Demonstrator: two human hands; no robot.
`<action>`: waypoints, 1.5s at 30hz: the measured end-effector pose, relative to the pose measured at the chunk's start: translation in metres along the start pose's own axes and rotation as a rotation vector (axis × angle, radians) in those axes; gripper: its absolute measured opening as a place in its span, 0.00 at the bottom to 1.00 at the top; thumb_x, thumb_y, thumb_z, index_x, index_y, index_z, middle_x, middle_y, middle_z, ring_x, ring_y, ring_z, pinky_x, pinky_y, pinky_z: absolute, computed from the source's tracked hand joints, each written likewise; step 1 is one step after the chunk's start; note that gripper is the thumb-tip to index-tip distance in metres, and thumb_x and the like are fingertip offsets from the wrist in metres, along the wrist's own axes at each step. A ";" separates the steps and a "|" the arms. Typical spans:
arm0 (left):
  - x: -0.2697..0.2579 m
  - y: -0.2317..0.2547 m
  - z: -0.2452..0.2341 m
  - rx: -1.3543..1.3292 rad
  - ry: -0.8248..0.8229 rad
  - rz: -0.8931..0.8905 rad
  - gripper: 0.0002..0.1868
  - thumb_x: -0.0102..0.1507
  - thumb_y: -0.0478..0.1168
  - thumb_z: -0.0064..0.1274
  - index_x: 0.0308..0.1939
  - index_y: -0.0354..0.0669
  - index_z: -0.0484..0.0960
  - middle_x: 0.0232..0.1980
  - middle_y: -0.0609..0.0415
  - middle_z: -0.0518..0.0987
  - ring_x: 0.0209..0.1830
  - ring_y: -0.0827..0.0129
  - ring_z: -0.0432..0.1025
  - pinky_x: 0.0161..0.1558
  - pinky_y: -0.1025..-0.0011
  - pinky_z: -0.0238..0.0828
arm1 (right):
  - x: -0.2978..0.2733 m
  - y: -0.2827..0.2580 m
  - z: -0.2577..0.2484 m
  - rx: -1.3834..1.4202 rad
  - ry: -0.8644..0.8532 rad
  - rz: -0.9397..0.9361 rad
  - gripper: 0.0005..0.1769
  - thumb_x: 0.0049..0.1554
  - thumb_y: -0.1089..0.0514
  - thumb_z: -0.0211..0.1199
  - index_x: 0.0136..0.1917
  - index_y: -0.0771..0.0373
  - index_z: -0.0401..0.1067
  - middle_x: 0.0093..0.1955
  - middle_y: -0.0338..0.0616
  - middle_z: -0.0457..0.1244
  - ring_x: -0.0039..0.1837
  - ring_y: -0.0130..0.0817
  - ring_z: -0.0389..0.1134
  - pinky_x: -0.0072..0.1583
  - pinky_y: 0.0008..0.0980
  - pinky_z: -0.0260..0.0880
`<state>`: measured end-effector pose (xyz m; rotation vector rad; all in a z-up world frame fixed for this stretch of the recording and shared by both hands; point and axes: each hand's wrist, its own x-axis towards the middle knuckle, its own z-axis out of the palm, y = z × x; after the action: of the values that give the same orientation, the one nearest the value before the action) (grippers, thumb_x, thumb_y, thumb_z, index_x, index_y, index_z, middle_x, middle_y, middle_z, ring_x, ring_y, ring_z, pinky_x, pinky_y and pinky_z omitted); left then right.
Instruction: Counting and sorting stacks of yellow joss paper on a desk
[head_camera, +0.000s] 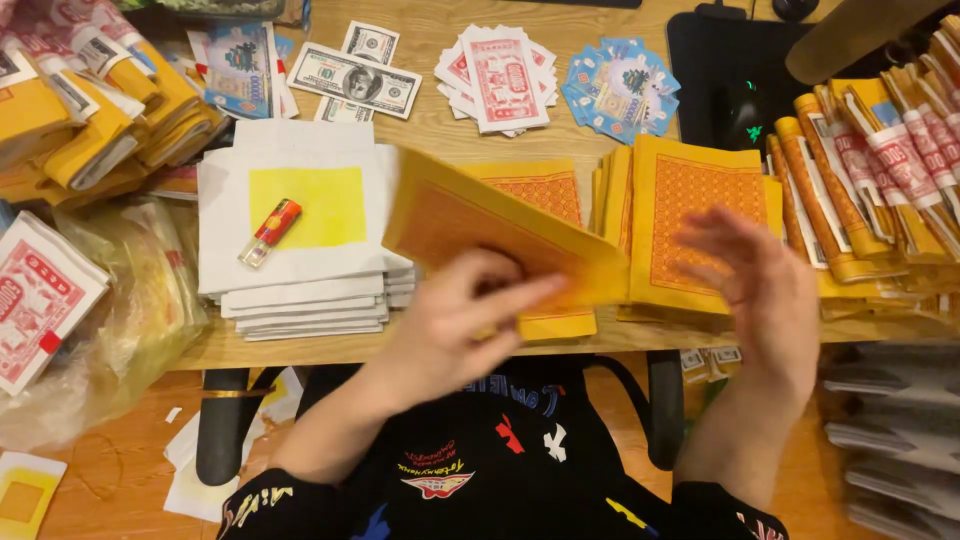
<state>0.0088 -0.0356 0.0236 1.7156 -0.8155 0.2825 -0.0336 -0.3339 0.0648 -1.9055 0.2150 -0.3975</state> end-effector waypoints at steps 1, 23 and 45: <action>0.001 -0.002 0.019 0.206 -0.172 0.105 0.24 0.63 0.37 0.50 0.64 0.57 0.71 0.45 0.51 0.70 0.42 0.61 0.68 0.40 0.65 0.69 | -0.006 -0.001 0.007 0.173 -0.242 -0.007 0.36 0.63 0.38 0.42 0.68 0.72 0.59 0.66 0.61 0.59 0.69 0.48 0.61 0.69 0.40 0.63; -0.043 -0.050 0.026 0.758 -0.499 0.081 0.41 0.54 0.61 0.60 0.66 0.50 0.65 0.66 0.44 0.65 0.67 0.45 0.59 0.60 0.51 0.59 | 0.044 0.125 -0.088 -0.186 0.211 0.283 0.16 0.64 0.59 0.59 0.63 0.66 0.70 0.50 0.44 0.67 0.48 0.27 0.69 0.48 0.28 0.72; -0.065 -0.033 0.028 0.907 -0.320 -0.130 0.57 0.48 0.68 0.59 0.72 0.36 0.60 0.60 0.26 0.70 0.66 0.37 0.61 0.70 0.50 0.45 | -0.040 0.069 0.067 -0.535 -0.461 -0.580 0.23 0.48 0.65 0.67 0.59 0.60 0.73 0.61 0.46 0.65 0.65 0.47 0.64 0.64 0.43 0.65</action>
<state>-0.0233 -0.0336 -0.0475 2.7055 -0.8589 0.3178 -0.0434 -0.2873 -0.0276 -2.5180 -0.6073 -0.2809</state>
